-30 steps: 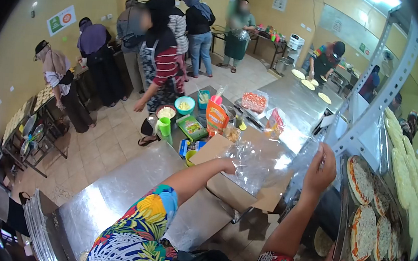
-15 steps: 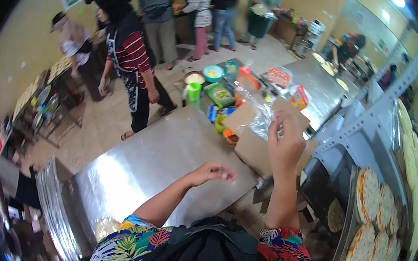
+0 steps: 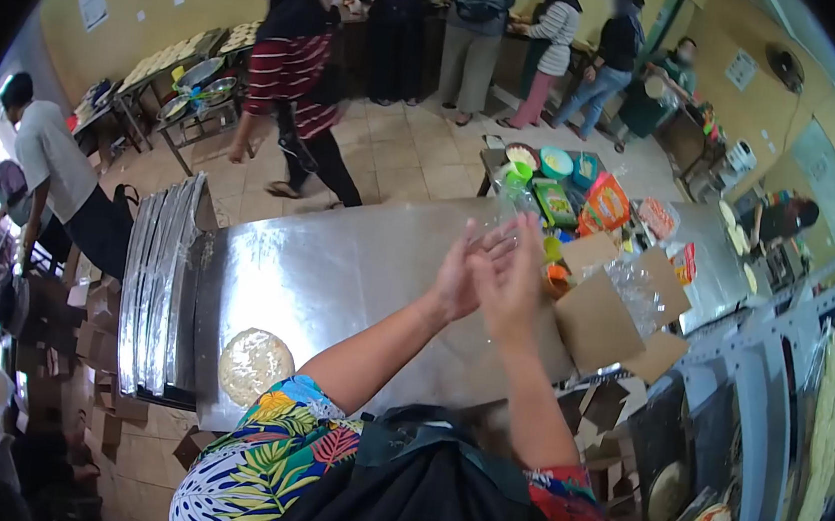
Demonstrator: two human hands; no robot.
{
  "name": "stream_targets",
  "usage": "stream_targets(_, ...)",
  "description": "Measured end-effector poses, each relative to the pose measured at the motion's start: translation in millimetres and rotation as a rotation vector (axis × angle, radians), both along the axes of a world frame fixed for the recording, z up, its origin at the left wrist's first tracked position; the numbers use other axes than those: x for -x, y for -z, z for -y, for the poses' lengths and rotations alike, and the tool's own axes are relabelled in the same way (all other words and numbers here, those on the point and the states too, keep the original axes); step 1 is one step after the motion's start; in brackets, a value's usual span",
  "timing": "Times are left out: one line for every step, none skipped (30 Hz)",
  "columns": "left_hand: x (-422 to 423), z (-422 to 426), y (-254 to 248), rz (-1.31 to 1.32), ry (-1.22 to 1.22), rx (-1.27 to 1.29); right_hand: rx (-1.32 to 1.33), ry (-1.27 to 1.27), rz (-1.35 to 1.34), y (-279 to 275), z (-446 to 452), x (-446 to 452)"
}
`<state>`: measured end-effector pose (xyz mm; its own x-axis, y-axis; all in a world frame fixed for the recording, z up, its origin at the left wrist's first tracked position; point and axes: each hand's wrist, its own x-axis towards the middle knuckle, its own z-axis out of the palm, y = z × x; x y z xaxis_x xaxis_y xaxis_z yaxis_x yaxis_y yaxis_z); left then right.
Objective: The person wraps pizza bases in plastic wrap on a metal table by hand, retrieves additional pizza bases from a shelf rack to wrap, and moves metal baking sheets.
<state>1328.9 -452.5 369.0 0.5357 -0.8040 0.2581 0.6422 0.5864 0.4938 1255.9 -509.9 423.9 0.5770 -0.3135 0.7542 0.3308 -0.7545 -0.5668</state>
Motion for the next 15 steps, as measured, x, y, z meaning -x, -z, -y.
stream_targets(13,1,1,0.089,-0.073,-0.109,0.106,0.051,-0.02,10,-6,-8)
stream_targets(26,-3,7,0.081,-0.01,-0.131,0.204,0.128,-0.053,25,-6,-10)
stream_targets(33,-16,15,0.032,-0.096,-0.141,0.141,0.063,-0.059,38,-10,-13)
stream_targets(33,-25,18,-0.005,-0.179,-0.149,0.08,0.004,-0.049,44,-10,-16)
stream_targets(36,-26,18,-0.032,-0.265,-0.164,0.081,-0.021,-0.011,45,-9,-13)
stream_targets(52,-28,8,-0.029,-0.331,-0.226,0.084,-0.054,0.028,46,-9,-8)
stream_targets(69,-33,-3,-0.031,-0.413,-0.285,0.063,0.005,0.026,50,-10,-3)
stream_targets(75,-31,-3,-0.024,-0.372,-0.299,0.04,0.006,0.032,51,-11,0)
stream_targets(76,-24,-4,-0.028,-0.497,-0.325,0.015,-0.009,0.039,53,-7,-3)
stream_targets(73,-23,-6,-0.029,-0.634,-0.342,0.035,0.092,0.145,56,-10,-8)
stream_targets(53,-26,7,-0.026,-0.631,-0.346,0.03,0.096,0.145,62,-3,-7)
stream_targets(21,-31,33,-0.092,-0.656,-0.323,-0.215,0.096,0.178,69,6,-7)
stream_targets(3,-37,48,-0.161,-0.694,-0.3,-0.463,0.085,0.202,74,9,-6)
stream_targets(1,-39,48,-0.168,-0.727,-0.309,-0.864,-0.047,0.13,66,13,0)
stream_targets(3,-37,47,-0.032,-0.797,-0.448,-1.262,-0.187,0.035,59,16,6)
